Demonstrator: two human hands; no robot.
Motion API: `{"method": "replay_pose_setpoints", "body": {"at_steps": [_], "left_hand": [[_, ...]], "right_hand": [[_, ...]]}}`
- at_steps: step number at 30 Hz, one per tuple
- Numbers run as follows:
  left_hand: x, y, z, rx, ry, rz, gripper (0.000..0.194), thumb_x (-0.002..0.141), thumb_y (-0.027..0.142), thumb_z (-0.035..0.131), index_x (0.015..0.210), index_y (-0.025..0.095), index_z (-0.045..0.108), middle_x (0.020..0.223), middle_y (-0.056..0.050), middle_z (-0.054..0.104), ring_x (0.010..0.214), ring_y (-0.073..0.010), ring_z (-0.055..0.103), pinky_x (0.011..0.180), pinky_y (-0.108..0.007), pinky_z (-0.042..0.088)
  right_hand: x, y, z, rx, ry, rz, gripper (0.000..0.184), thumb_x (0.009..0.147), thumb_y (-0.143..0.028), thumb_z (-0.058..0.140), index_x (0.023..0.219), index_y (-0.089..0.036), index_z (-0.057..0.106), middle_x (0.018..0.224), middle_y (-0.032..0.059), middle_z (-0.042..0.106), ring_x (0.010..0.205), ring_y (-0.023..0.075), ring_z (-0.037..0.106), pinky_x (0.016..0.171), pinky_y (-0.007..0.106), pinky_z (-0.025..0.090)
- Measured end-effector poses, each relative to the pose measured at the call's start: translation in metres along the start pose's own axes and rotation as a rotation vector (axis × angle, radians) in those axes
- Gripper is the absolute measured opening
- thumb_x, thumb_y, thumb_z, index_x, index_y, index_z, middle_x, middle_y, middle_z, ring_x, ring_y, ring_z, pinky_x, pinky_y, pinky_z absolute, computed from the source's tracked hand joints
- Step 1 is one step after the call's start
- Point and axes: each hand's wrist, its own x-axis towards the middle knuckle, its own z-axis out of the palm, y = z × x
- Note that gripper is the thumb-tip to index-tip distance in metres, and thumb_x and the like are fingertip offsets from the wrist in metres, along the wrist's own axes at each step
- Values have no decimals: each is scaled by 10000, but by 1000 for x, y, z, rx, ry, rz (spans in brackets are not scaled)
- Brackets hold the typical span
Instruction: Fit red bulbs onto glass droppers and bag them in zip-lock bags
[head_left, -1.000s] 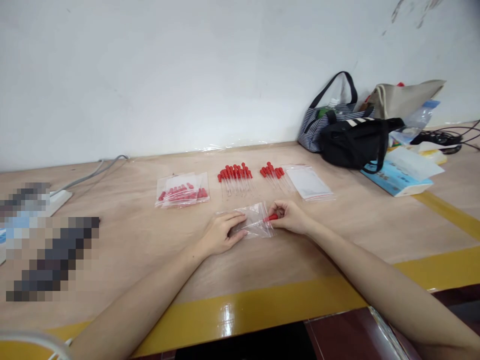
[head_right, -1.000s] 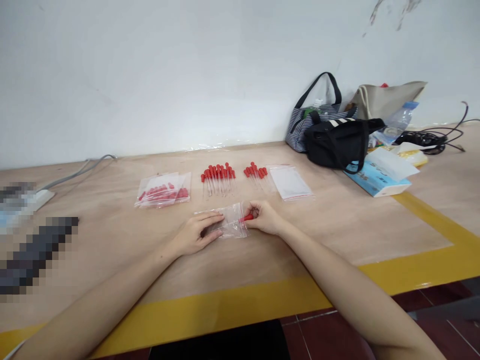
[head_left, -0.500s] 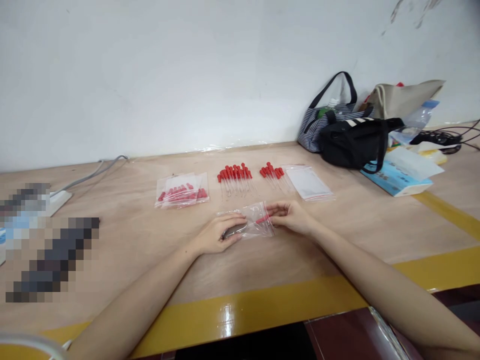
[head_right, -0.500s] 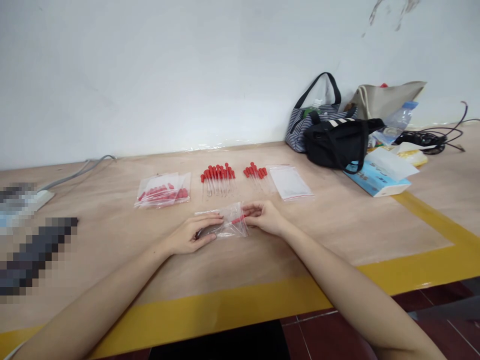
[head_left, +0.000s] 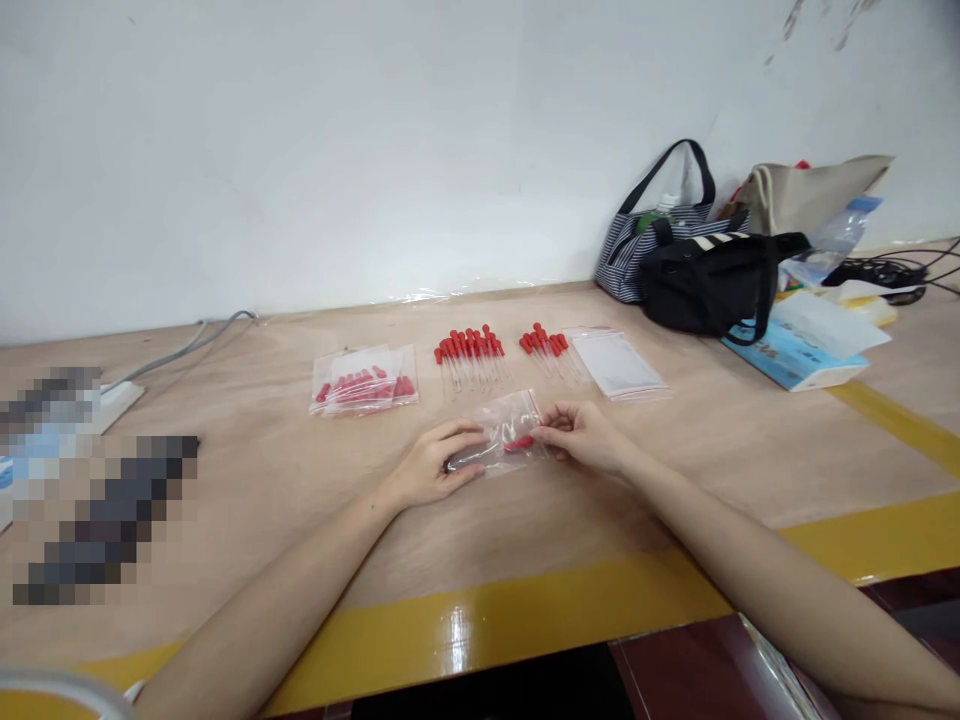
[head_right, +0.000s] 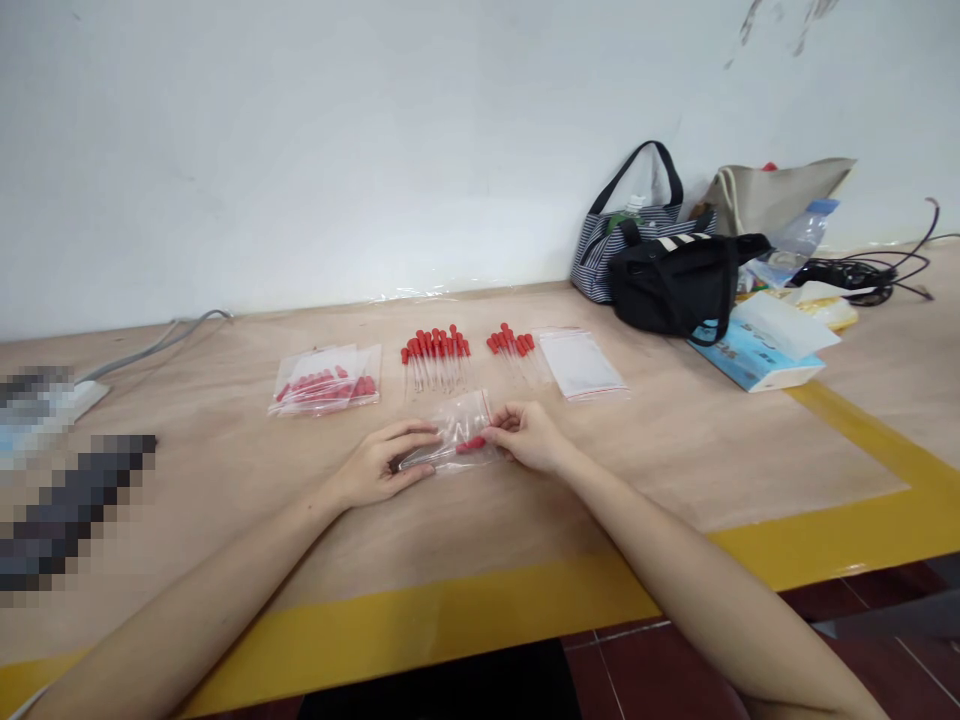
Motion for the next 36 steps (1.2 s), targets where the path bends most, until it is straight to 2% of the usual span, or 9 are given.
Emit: {"method": "replay_pose_setpoints", "body": {"at_steps": [7, 11, 13, 16, 20, 25, 30, 34, 36], "left_hand": [[-1, -2, -5, -19, -50, -26, 321, 801, 320, 557, 1102, 210, 563, 1141, -70, 591, 1088, -197, 531, 939, -366, 431], [0, -2, -6, -56, -71, -49, 211, 795, 319, 556, 967, 196, 558, 1112, -67, 603, 1109, -203, 514, 921, -364, 432], [0, -1, -7, -61, -67, -69, 174, 792, 321, 556, 907, 192, 537, 1106, -68, 604, 1106, -206, 515, 909, -368, 434], [1, 0, -7, -65, -64, -87, 159, 784, 327, 563, 835, 185, 511, 1106, -75, 600, 1091, -206, 523, 883, -361, 442], [1, 0, -7, -59, -79, -88, 148, 806, 323, 536, 853, 183, 525, 1121, -75, 591, 1096, -201, 516, 882, -353, 438], [0, -2, -6, -24, -95, -64, 287, 829, 311, 514, 1097, 208, 525, 1152, -64, 579, 1120, -193, 499, 949, -372, 401], [0, -3, -4, -33, -74, -48, 302, 817, 318, 531, 1097, 206, 546, 1146, -66, 582, 1118, -198, 502, 954, -369, 408], [1, -3, -4, -27, -80, -57, 324, 815, 319, 535, 1121, 212, 537, 1143, -62, 585, 1113, -199, 504, 946, -369, 413], [1, -3, -4, -18, -90, -60, 340, 817, 322, 532, 1140, 214, 527, 1144, -59, 586, 1112, -201, 503, 943, -370, 414]], "right_hand": [[3, 0, -12, -48, -2, 10, 335, 628, -453, 666, 684, -191, 466, 474, -60, 497, 381, 61, 405, 328, 172, 299], [3, -1, -14, -85, -28, 43, 304, 658, -442, 633, 730, -192, 475, 492, -53, 506, 396, 72, 424, 341, 178, 311], [8, -1, -19, -170, 90, -17, 245, 690, -405, 597, 754, -189, 501, 540, -33, 538, 433, 88, 462, 382, 199, 349], [28, 0, -34, -473, 371, -175, 124, 690, -293, 581, 723, -178, 553, 655, 11, 599, 553, 115, 525, 544, 245, 422], [70, -3, -53, -732, 525, -220, 83, 665, -214, 559, 732, -166, 566, 739, 34, 623, 663, 143, 551, 673, 271, 417], [112, -14, -52, -731, 623, -83, 175, 596, -243, 632, 713, -161, 531, 741, 75, 612, 707, 188, 554, 631, 285, 402], [119, -26, -43, -592, 627, 116, 203, 528, -202, 680, 560, -182, 480, 675, 84, 596, 640, 203, 552, 563, 305, 409], [117, -29, -46, -552, 633, 105, 170, 542, -209, 674, 613, -165, 526, 672, 70, 593, 639, 198, 565, 573, 309, 434], [114, -29, -51, -542, 656, 67, 185, 580, -212, 645, 734, -145, 567, 702, 65, 595, 697, 200, 577, 624, 312, 452]]}}
